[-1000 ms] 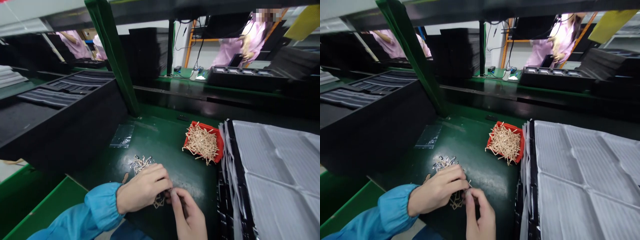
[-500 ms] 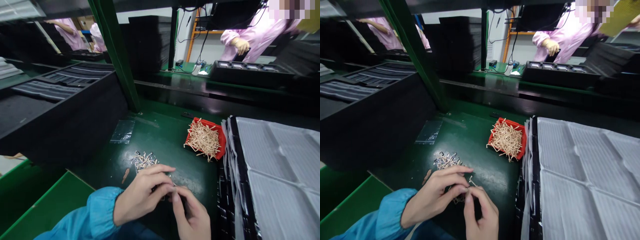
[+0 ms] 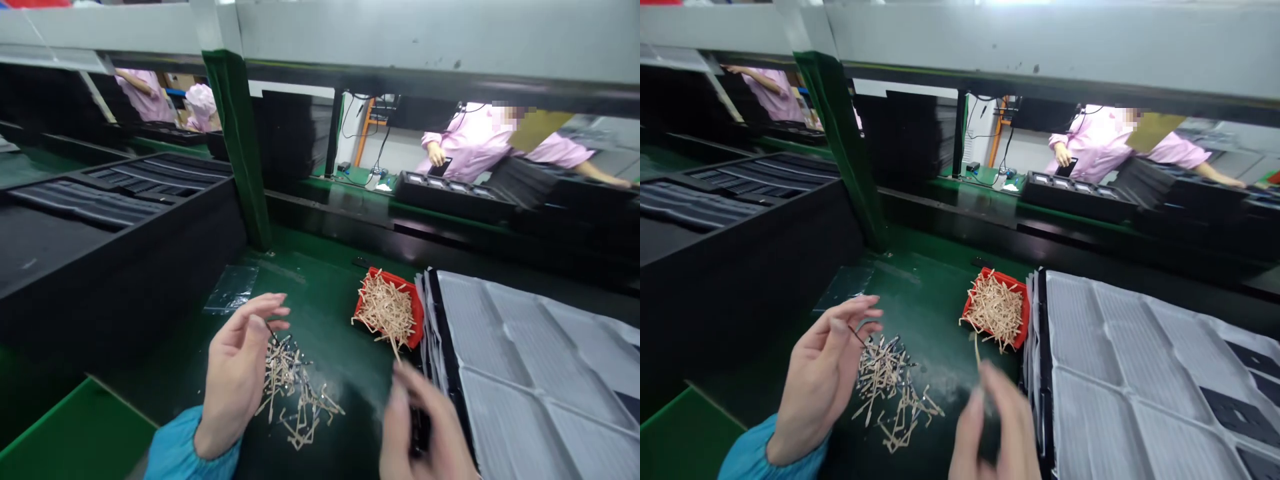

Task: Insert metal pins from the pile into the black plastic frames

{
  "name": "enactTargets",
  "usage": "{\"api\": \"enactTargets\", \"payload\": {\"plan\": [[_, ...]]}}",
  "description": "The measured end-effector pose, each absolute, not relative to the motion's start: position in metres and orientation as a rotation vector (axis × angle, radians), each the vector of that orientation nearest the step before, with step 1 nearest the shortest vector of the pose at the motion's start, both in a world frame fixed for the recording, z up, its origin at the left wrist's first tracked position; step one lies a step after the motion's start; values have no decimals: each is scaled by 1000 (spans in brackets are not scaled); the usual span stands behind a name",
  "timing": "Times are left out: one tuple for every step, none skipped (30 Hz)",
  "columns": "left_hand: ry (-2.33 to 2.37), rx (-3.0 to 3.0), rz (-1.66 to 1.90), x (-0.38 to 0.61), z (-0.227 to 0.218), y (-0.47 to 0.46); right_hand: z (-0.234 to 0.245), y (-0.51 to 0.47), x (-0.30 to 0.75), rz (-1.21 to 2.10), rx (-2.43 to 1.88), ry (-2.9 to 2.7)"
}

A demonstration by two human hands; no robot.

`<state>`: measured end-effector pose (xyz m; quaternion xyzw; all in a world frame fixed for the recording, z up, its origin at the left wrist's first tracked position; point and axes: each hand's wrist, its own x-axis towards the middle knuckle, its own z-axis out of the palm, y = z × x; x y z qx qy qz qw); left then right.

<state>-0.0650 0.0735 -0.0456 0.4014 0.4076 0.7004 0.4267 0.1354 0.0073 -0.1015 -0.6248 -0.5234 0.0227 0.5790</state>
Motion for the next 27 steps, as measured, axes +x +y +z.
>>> {"api": "enactTargets", "payload": {"plan": [[1003,1040,1751,-63,-46,74,-103,14,135,138,-1579,-1139],[986,1091,1740,-60,-47,73,-105,18,133,286,-1619,-1102],[968,1150,1720,-57,-49,71,-108,20,127,507,-1607,-1065],[945,1210,1697,-54,-52,69,-109,18,120,723,-1549,-980],[916,1262,1679,-51,-55,67,-110,15,112,942,-1456,-893],[883,1307,1666,-48,-58,65,-110,10,104,1171,-1326,-816],[853,1347,1652,-46,-61,63,-108,4,97,1407,-1163,-736],[825,1387,1634,-44,-63,61,-106,-1,91,1602,-1019,-658],[800,1427,1616,-44,-65,60,-104,-4,87,1756,-899,-589],[780,1466,1595,-44,-66,59,-102,-6,84,1873,-805,-527],[763,1504,1573,-45,-68,59,-102,-6,82,1957,-731,-476],[748,1539,1550,-46,-69,58,-103,-6,80,2011,-669,-434],[737,1571,1528,-48,-71,58,-105,-4,79,2047,-610,-394],[728,1604,1503,-50,-73,59,-108,-3,79,2075,-555,-356],[723,1638,1474,-52,-75,59,-110,-1,79,2087,-526,-324],[721,1671,1438,-55,-76,59,-112,0,78,2083,-526,-306],[721,1704,1401,-56,-78,60,-114,1,78,2078,-544,-295],[723,1733,1367,-58,-79,60,-114,1,79,2072,-568,-288],[728,1761,1335,-60,-80,61,-113,2,79,2072,-581,-288],[735,1789,1302,-61,-80,61,-110,2,80,2076,-587,-288],[745,1819,1267,-62,-80,60,-108,3,81,2081,-587,-288],[758,1846,1227,-64,-80,59,-105,3,81,2083,-586,-285],[770,1865,1184,-66,-78,57,-102,4,82,2079,-587,-281],[783,1867,1141,-68,-76,55,-100,4,83,2064,-591,-273],[795,1847,1108,-71,-73,54,-98,3,83,2036,-595,-261],[806,1803,1087,-75,-68,54,-98,3,83,1992,-601,-243],[817,1746,1075,-78,-60,56,-99,3,83,1930,-609,-220]]}}
